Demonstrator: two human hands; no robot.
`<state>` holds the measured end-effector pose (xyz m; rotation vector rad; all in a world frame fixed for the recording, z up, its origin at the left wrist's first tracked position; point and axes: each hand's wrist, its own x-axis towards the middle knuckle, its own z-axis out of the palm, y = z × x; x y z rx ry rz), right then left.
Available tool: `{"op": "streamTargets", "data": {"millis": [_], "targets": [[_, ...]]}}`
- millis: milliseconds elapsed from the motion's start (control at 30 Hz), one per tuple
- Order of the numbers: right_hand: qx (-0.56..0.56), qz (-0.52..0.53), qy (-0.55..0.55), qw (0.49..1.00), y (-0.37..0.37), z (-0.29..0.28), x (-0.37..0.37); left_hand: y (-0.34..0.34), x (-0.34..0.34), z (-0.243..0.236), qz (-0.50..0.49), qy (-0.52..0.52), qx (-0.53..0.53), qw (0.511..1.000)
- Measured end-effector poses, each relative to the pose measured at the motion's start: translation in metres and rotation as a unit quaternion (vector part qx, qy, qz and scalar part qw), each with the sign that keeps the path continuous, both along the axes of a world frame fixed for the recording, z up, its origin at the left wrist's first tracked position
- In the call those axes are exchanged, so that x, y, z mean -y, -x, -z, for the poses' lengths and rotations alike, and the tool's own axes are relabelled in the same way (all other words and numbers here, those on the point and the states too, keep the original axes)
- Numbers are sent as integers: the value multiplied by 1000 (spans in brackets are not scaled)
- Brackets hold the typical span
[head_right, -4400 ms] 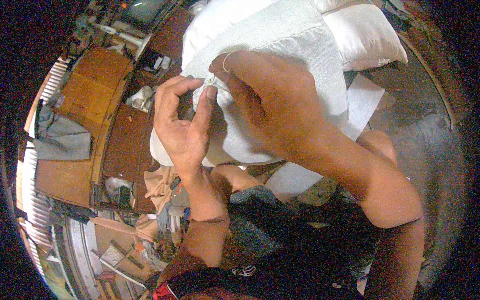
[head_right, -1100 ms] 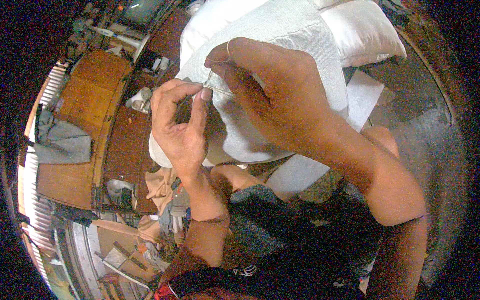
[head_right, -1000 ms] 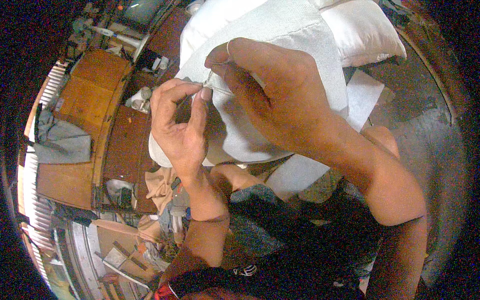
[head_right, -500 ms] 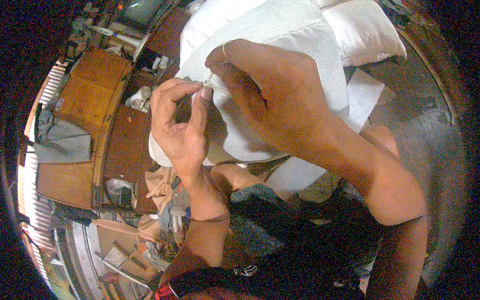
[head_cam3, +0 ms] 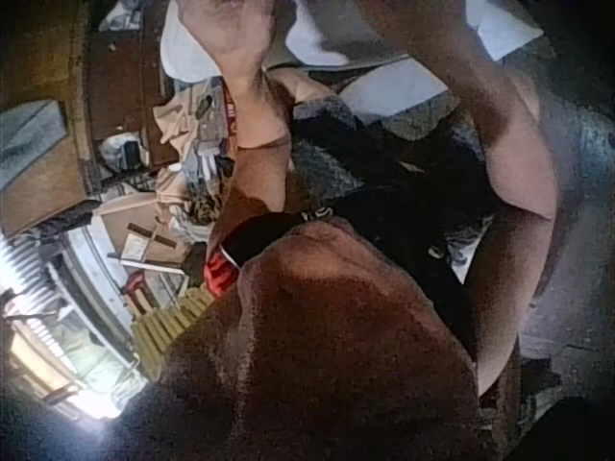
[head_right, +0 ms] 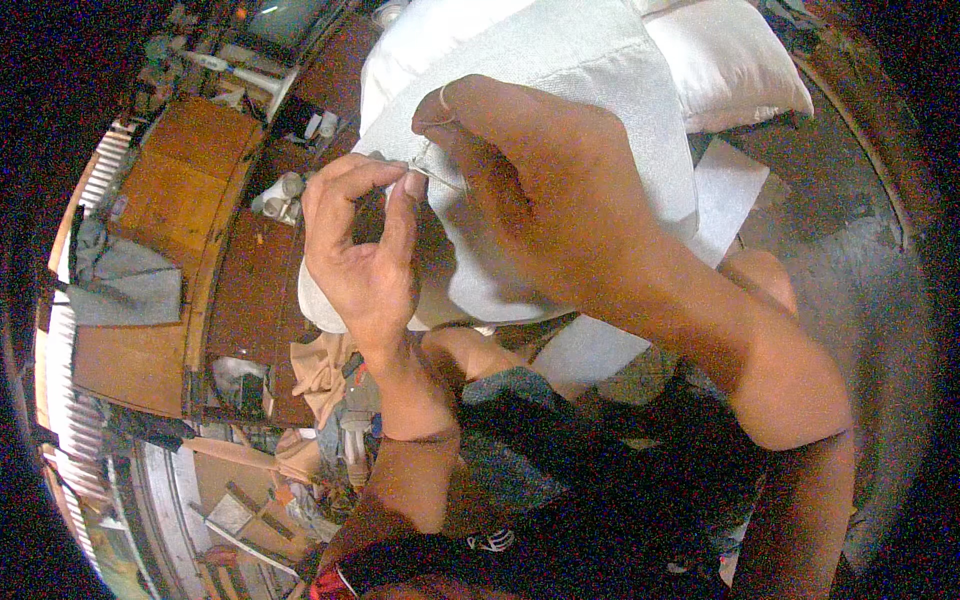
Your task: The person hand-sews a white pillow using a needle and thread. They repeatedly insert the needle through the fabric and pull the thread to close a seam.
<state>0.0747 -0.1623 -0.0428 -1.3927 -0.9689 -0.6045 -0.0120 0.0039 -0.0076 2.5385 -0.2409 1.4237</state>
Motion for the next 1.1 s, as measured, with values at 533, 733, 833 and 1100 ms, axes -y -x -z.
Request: {"op": "streamTargets", "data": {"millis": [533, 733, 833, 1100], "targets": [[-94, -60, -25, 993, 3, -2, -3, 0, 1, 0, -2, 2, 1, 1000], [-200, -174, -105, 959, 0, -1, -8, 1, 2, -1, 5, -1, 4, 1000], [-168, -139, -102, 971, -1, 3, -10, -1, 2, 1, 6, -10, 10, 1000], [-145, -82, -49, 985, 4, 2, -8, -1, 3, 2, -9, -21, 10, 1000]]}}
